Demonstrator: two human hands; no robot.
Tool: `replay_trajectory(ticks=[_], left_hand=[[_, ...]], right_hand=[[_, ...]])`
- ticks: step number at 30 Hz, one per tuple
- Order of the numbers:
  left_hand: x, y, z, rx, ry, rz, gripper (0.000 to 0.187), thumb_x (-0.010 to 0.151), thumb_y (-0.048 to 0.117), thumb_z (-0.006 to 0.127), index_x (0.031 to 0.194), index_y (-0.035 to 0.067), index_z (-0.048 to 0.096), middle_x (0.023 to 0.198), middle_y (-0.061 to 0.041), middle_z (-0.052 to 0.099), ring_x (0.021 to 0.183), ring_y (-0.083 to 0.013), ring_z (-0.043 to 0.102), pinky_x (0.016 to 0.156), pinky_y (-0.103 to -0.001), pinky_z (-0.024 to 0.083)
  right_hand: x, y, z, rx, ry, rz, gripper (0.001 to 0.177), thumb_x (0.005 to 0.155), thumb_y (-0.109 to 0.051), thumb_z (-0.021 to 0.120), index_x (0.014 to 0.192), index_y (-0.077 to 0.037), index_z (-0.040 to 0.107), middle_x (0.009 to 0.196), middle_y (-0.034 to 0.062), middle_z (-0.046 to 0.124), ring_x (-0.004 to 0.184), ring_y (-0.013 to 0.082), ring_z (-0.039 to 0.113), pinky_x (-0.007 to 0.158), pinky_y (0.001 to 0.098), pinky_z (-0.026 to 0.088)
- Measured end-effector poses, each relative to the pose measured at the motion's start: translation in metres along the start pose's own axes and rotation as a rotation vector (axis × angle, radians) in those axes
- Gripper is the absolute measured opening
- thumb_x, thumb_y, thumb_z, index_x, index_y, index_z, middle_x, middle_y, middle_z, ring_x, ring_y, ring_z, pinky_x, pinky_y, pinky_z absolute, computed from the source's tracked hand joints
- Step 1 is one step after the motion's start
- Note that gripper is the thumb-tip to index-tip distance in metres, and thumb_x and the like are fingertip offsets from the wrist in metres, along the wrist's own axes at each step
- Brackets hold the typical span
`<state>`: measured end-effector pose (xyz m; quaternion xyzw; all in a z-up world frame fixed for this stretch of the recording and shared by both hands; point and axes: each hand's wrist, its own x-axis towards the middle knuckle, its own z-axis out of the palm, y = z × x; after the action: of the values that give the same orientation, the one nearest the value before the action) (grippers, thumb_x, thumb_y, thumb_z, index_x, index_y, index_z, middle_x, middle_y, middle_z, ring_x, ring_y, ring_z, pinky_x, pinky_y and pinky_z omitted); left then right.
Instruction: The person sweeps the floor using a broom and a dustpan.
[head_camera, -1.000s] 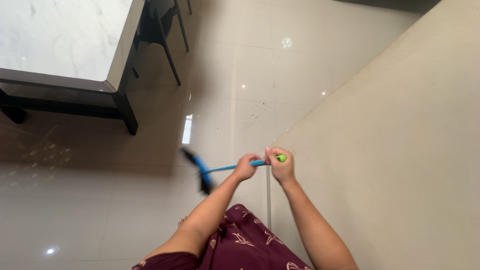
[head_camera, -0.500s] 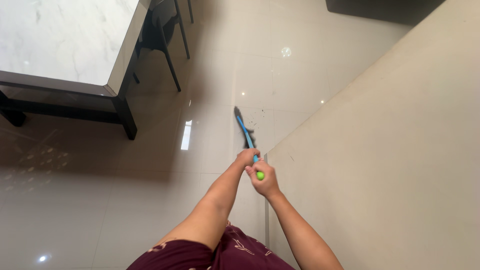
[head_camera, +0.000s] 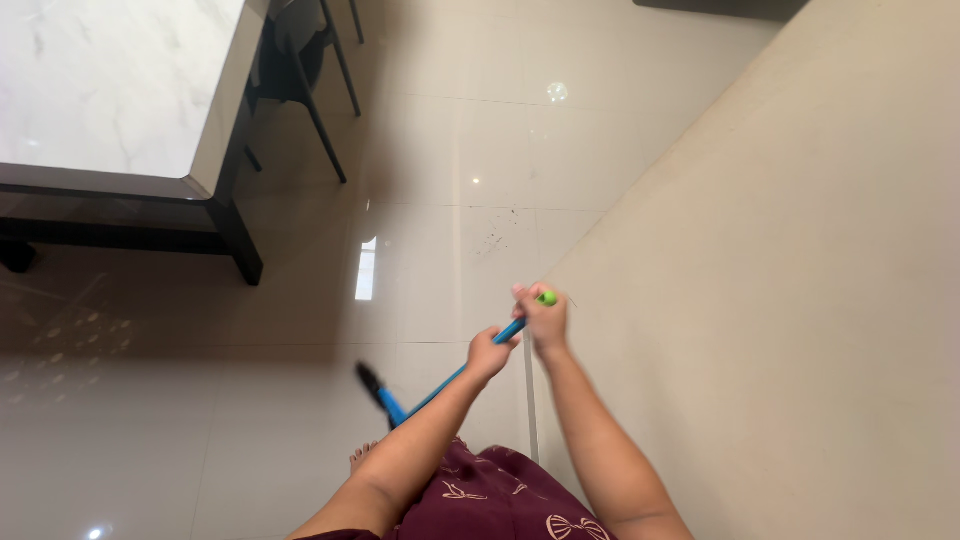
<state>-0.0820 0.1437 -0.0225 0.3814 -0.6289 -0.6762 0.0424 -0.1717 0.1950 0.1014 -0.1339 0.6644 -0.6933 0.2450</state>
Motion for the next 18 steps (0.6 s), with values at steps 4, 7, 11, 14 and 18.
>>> replay_trajectory(ticks=[4,7,11,14,18], left_hand=[[0.025,-0.038,0.014,0.077,-0.001,0.072,0.016,0.089,0.021,0.074,0.084,0.007,0.068,0.074,-0.009,0.063,0.068,-0.0188,0.059,0.065,-0.036,0.048],[0.029,-0.029,0.034,0.000,-0.053,0.189,0.008,0.089,0.014,0.073,0.088,0.007,0.069,0.092,-0.009,0.064,0.082,-0.0201,0.060,0.074,-0.035,0.050],[0.056,-0.018,0.041,0.004,-0.068,0.481,0.010,0.087,0.007,0.074,0.096,0.006,0.069,0.099,-0.010,0.062,0.093,-0.0232,0.061,0.084,-0.035,0.050],[0.084,-0.018,0.032,-0.113,-0.199,0.549,0.014,0.087,0.004,0.067,0.101,0.007,0.067,0.104,-0.008,0.063,0.100,-0.0250,0.062,0.090,-0.034,0.051],[0.121,-0.011,0.010,-0.095,-0.358,0.623,0.019,0.085,0.003,0.067,0.103,0.007,0.069,0.114,-0.005,0.063,0.113,-0.0261,0.059,0.096,-0.033,0.050]], right_hand=[[0.003,0.015,-0.014,0.074,0.004,0.019,0.037,0.092,-0.011,0.072,0.063,-0.009,0.049,0.057,0.0042,0.055,0.054,0.0143,0.054,0.057,0.0317,0.050],[-0.005,-0.009,-0.032,-0.036,-0.012,-0.032,0.038,0.093,-0.011,0.070,0.062,-0.007,0.049,0.059,0.0034,0.055,0.056,0.0124,0.053,0.058,0.0304,0.050],[-0.017,-0.027,-0.026,-0.194,-0.027,-0.211,0.036,0.094,-0.010,0.070,0.062,-0.003,0.054,0.062,0.0029,0.058,0.059,0.0107,0.052,0.058,0.0281,0.046],[-0.016,-0.019,-0.012,-0.302,-0.066,-0.358,0.031,0.095,-0.010,0.068,0.066,-0.002,0.059,0.067,0.0022,0.065,0.063,0.0094,0.056,0.060,0.0259,0.047],[0.003,0.000,0.010,-0.381,-0.042,-0.456,0.035,0.094,-0.011,0.069,0.065,-0.001,0.052,0.064,0.0046,0.061,0.061,0.0101,0.053,0.058,0.0266,0.047]])
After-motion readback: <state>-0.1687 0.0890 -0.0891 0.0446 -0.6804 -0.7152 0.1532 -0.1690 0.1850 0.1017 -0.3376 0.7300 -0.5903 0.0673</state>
